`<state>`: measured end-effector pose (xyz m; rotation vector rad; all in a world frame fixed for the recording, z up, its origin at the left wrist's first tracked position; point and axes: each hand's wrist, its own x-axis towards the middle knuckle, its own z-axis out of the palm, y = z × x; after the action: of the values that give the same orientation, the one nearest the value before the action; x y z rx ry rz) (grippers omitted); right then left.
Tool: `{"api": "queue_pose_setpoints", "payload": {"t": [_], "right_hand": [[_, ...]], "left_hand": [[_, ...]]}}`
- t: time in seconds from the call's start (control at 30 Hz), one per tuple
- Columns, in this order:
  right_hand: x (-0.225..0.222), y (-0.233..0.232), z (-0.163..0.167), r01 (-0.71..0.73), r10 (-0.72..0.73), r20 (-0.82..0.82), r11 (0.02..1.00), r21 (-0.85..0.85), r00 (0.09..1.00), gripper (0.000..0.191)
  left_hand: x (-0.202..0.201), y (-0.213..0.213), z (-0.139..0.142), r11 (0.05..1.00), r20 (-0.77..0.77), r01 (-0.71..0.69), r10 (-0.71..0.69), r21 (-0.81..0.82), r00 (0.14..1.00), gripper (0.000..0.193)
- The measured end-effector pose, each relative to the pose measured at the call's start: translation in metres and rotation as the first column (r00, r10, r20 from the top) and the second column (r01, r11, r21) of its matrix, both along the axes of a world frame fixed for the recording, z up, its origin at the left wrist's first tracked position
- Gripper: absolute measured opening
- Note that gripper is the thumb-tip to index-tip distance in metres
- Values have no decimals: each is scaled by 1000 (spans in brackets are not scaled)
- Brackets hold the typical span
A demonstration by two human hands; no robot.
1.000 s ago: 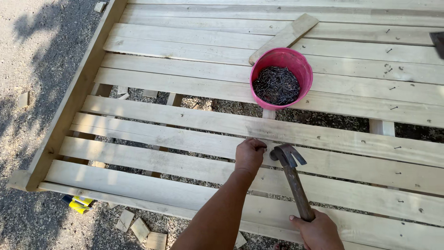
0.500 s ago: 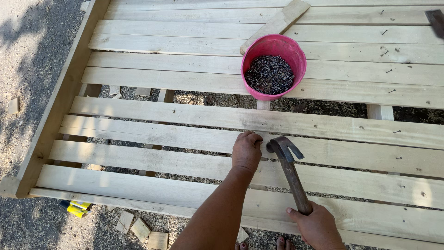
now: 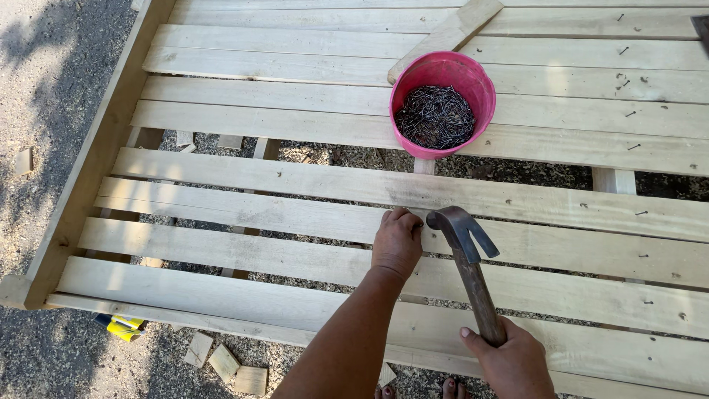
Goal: The person hammers nails into a slatted wooden frame laid on the ground. They repeatedly take nails by hand from a pink bucket, position a nail on a slat, and drive it in with a claw hammer, working across different slats.
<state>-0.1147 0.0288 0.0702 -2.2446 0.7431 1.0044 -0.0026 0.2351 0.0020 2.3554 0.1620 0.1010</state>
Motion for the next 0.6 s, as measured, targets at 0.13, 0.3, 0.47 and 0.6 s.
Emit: {"api": "queue_pose_setpoints", "payload": {"t": [0.13,0.3,0.47,0.6], "right_hand": [[3,9,5,-23,23,23,1000,-2,999,55],[8,13,7,-99,98,-15,993,-66,995,52],[7,14,9,-76,75,-15,995,-63,997,51],[14,12,9,-120,122,33,991,-55,992,47]], "left_hand": [[1,0,-3,1000,30,-20,20,-18,999,8],[2,2,-4,1000,20,6,-7,18,1000,8],[1,0,-2,1000,-5,-1,1,5,1000,7],[4,4,-1,999,-63,18,-15,48,998,7]]}}
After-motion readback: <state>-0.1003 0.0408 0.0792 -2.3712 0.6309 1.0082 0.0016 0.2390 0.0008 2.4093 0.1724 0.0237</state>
